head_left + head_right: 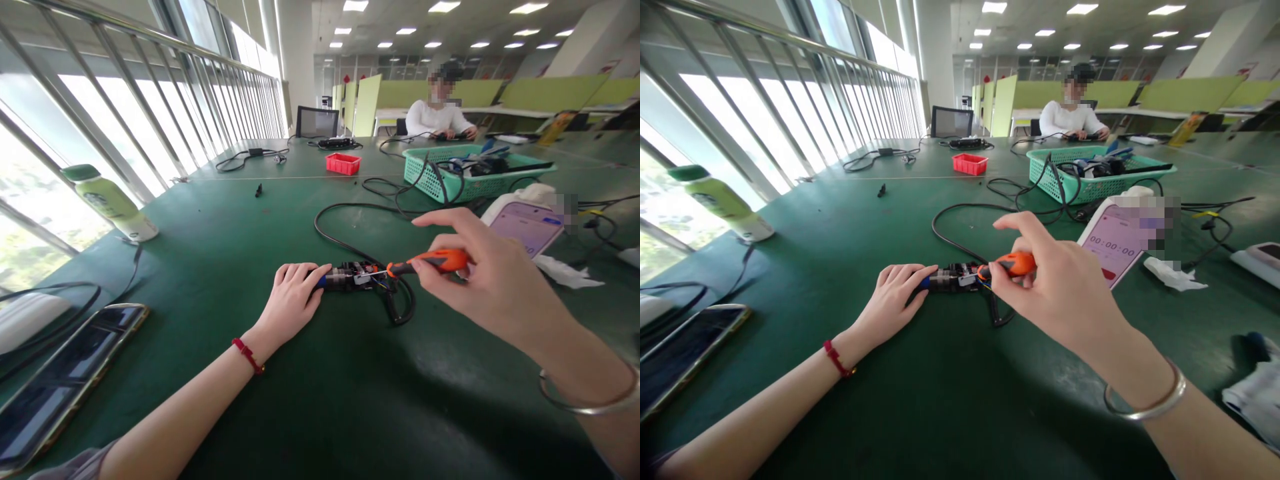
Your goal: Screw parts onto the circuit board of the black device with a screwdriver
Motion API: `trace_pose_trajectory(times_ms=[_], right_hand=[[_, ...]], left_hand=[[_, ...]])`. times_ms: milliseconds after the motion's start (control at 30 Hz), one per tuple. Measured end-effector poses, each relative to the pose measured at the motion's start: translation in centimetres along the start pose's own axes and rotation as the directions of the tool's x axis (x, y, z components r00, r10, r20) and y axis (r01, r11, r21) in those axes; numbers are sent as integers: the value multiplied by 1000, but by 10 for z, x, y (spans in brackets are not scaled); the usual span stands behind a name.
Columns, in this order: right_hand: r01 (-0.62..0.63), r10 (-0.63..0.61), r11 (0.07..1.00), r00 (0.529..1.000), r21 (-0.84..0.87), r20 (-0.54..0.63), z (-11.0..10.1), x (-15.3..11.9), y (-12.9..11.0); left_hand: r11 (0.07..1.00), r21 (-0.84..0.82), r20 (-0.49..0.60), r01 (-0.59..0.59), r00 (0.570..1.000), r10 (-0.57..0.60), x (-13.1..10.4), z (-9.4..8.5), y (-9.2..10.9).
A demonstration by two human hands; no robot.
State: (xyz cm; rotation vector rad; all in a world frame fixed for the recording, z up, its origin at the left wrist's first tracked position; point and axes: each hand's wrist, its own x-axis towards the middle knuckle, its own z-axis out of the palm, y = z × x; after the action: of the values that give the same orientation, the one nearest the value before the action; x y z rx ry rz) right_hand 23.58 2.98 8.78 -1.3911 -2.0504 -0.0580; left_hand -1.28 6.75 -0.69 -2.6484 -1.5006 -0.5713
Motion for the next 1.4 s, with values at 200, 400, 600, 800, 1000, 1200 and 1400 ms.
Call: trace_pose_trajectory(times_ms=[200,400,600,800,1000,1200,1400], right_hand=[[-60,54,997,992,43,115,-4,-2,-6],[-105,103,992,994,70,32,-1,1,-3],[-30,30,999,1000,16,-3,1,2,0],[-2,1,1000,1000,18,30,0,1,0],[-87,85,989,996,119,25,0,1,0],[-121,114,991,988,57,108,1,2,1],[-215,206,968,975,129,82,3,2,4]], left_hand=[[1000,25,0,-9,1000,9,0,1,0],[999,41,-18,17,1000,-16,1,-1,4],[1000,22,-10,19,1000,-19,1,-1,4],[999,26,-2,23,1000,-23,1,-2,5],[1000,19,2,17,1000,-17,0,-2,4],[1000,20,-8,21,1000,-21,-1,-2,4],[1000,24,-6,18,1000,-18,-3,-1,3]])
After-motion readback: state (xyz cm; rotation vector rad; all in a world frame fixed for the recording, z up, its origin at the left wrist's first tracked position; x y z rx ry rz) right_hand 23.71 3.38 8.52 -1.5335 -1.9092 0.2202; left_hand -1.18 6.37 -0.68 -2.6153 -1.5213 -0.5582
